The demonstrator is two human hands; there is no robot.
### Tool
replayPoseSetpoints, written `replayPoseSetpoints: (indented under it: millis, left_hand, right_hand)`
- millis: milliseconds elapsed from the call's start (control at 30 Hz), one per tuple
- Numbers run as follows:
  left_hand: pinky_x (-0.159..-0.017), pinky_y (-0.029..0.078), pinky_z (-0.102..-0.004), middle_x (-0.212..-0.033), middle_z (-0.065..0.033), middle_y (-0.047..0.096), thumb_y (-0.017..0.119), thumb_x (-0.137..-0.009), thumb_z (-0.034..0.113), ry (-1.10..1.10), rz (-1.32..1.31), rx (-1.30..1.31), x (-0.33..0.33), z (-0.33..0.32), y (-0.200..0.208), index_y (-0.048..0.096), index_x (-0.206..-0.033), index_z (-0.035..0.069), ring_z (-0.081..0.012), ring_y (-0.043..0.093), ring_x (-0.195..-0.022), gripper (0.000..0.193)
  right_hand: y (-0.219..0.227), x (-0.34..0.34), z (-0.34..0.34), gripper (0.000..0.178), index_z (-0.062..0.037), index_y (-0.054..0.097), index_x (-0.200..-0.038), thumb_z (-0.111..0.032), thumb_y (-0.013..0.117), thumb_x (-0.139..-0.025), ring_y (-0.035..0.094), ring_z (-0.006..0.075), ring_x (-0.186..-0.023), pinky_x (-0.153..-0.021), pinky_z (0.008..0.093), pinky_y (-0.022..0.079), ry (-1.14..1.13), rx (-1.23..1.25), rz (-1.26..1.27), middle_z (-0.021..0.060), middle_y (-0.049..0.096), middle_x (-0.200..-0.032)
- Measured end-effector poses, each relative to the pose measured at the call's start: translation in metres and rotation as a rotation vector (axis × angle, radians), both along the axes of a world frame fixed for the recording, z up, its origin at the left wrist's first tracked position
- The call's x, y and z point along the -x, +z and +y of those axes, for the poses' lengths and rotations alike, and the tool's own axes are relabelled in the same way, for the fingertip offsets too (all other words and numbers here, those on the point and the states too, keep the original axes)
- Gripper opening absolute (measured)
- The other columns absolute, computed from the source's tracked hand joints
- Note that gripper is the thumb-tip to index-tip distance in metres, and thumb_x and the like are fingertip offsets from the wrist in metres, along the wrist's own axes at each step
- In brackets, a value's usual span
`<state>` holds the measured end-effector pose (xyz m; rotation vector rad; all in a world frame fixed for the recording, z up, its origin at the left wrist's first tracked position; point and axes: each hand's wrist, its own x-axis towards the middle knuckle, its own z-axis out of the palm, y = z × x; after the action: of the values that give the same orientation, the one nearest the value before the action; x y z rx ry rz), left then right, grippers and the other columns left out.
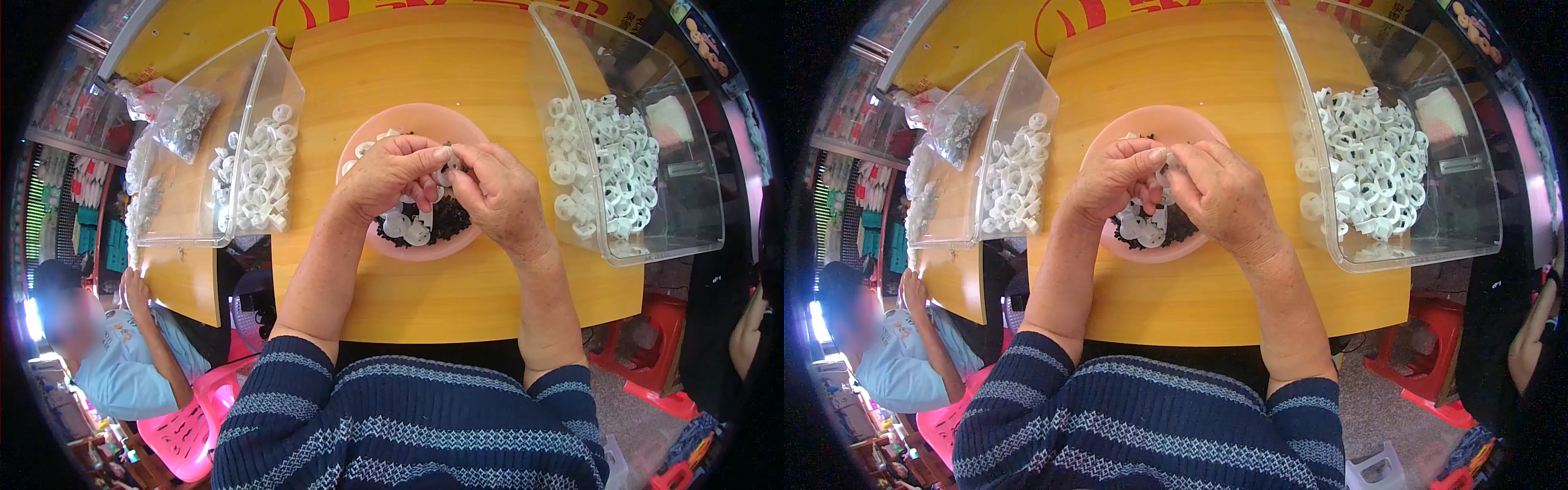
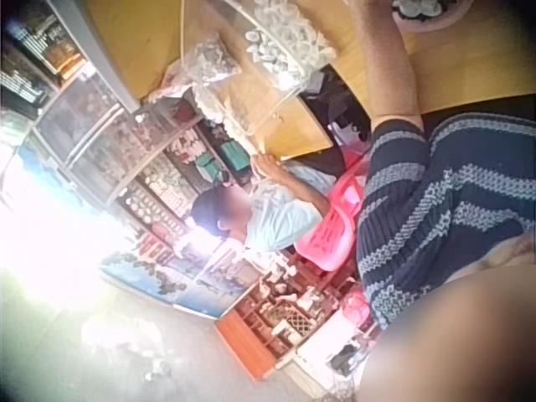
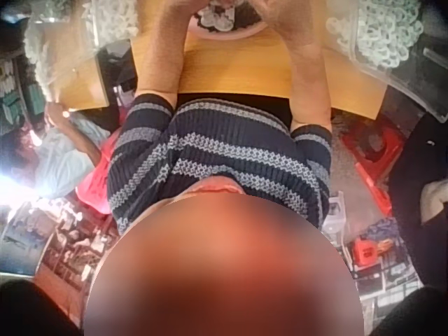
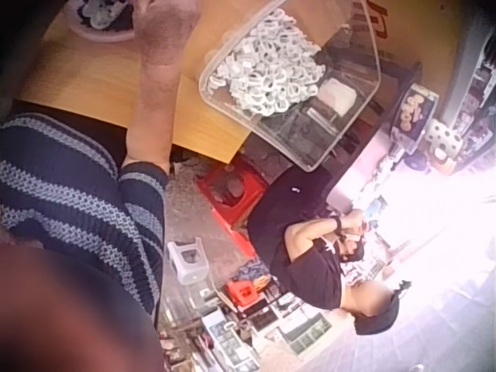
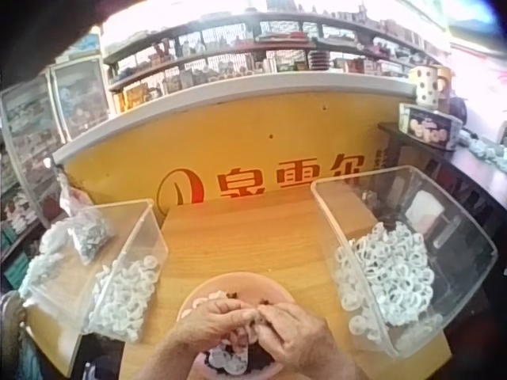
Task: The person assembles plastic components by inserting small black pieces into white plastic housings by hand and tossing the finished parts into a container.
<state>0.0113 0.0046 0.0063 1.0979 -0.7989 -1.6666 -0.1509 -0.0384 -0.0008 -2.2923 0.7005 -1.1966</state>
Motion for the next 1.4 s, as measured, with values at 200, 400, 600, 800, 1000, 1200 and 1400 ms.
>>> replayPoseSetpoints:
  millis: [200, 400, 600, 800, 1000, 1200, 1400]
  left_hand:
    - [-0.047, 0.046, -0.0181, -0.065, -0.0011, 0.056, 0.059, -0.08, 0.027, -0.067, -0.159, 0.011, -0.001, 0.001, 0.001, 0.058, -0.082, 0.004, -0.0077, 0.055, -0.053, 0.024]
    - [-0.048, 0.046, -0.0182, -0.063, 0.0, 0.055, 0.06, -0.079, 0.028, -0.095, -0.185, 0.038, 0.002, 0.003, 0.002, 0.058, -0.082, 0.004, -0.0078, 0.055, -0.053, 0.024]
    - [-0.051, 0.048, -0.0189, -0.066, -0.0005, 0.056, 0.06, -0.08, 0.025, -0.105, -0.121, 0.047, 0.003, 0.001, 0.001, 0.058, -0.085, 0.003, -0.0083, 0.056, -0.056, 0.023]
    - [-0.058, 0.052, -0.0231, -0.079, -0.0041, 0.058, 0.055, -0.083, 0.019, 0.024, 0.155, 0.043, 0.007, 0.001, 0.0, 0.055, -0.093, 0.001, -0.0111, 0.058, -0.065, 0.02]
    - [-0.065, 0.051, -0.0247, -0.085, -0.0056, 0.057, 0.054, -0.083, 0.016, 0.058, 0.212, 0.099, 0.003, -0.002, -0.007, 0.053, -0.096, 0.001, -0.0131, 0.059, -0.073, 0.02]
    - [-0.061, 0.05, -0.0214, -0.083, -0.0034, 0.057, 0.059, -0.08, 0.017, 0.057, 0.141, 0.109, 0.008, -0.001, -0.004, 0.054, -0.09, 0.002, -0.0093, 0.057, -0.067, 0.019]
    - [-0.059, 0.049, -0.0196, -0.078, -0.0032, 0.057, 0.06, -0.079, 0.018, 0.022, 0.088, 0.095, 0.009, 0.0, -0.006, 0.054, -0.087, 0.003, -0.0085, 0.056, -0.063, 0.018]
  right_hand:
    - [-0.002, 0.0, -0.001, 0.011, -0.004, 0.056, -0.079, -0.007, 0.057, -0.068, 0.055, 0.0265, -0.065, -0.056, 0.0333, 0.047, 0.018, -0.028, 0.019, 0.0101, 0.055, -0.072]
    - [0.0, -0.001, 0.0, 0.007, -0.0042, 0.051, -0.069, -0.005, 0.056, -0.064, 0.052, 0.0275, -0.059, -0.053, 0.0351, 0.044, 0.024, -0.041, 0.024, 0.0102, 0.049, -0.064]
    - [0.002, 0.001, -0.001, 0.007, -0.0044, 0.05, -0.067, -0.004, 0.056, -0.064, 0.051, 0.0272, -0.059, -0.052, 0.0341, 0.044, 0.012, -0.018, 0.02, 0.0092, 0.049, -0.063]
    - [0.004, 0.0, 0.0, 0.014, -0.004, 0.054, -0.078, -0.006, 0.058, -0.065, 0.053, 0.0251, -0.064, -0.058, 0.0329, 0.045, -0.011, -0.27, -0.127, 0.0103, 0.051, -0.073]
    - [0.003, 0.0, 0.001, 0.023, -0.005, 0.055, -0.082, -0.007, 0.063, -0.061, 0.052, 0.0237, -0.07, -0.06, 0.0323, 0.045, 0.024, -0.032, -0.15, 0.0083, 0.051, -0.076]
    - [0.003, -0.001, 0.004, 0.022, -0.0058, 0.053, -0.077, -0.007, 0.065, -0.059, 0.052, 0.0242, -0.072, -0.061, 0.0333, 0.045, -0.011, -0.138, -0.089, 0.0079, 0.051, -0.075]
    - [0.005, 0.002, 0.003, 0.015, -0.0033, 0.051, -0.074, -0.004, 0.06, -0.062, 0.05, 0.0197, -0.067, -0.057, 0.0293, 0.043, 0.019, -0.112, -0.042, 0.0069, 0.048, -0.074]
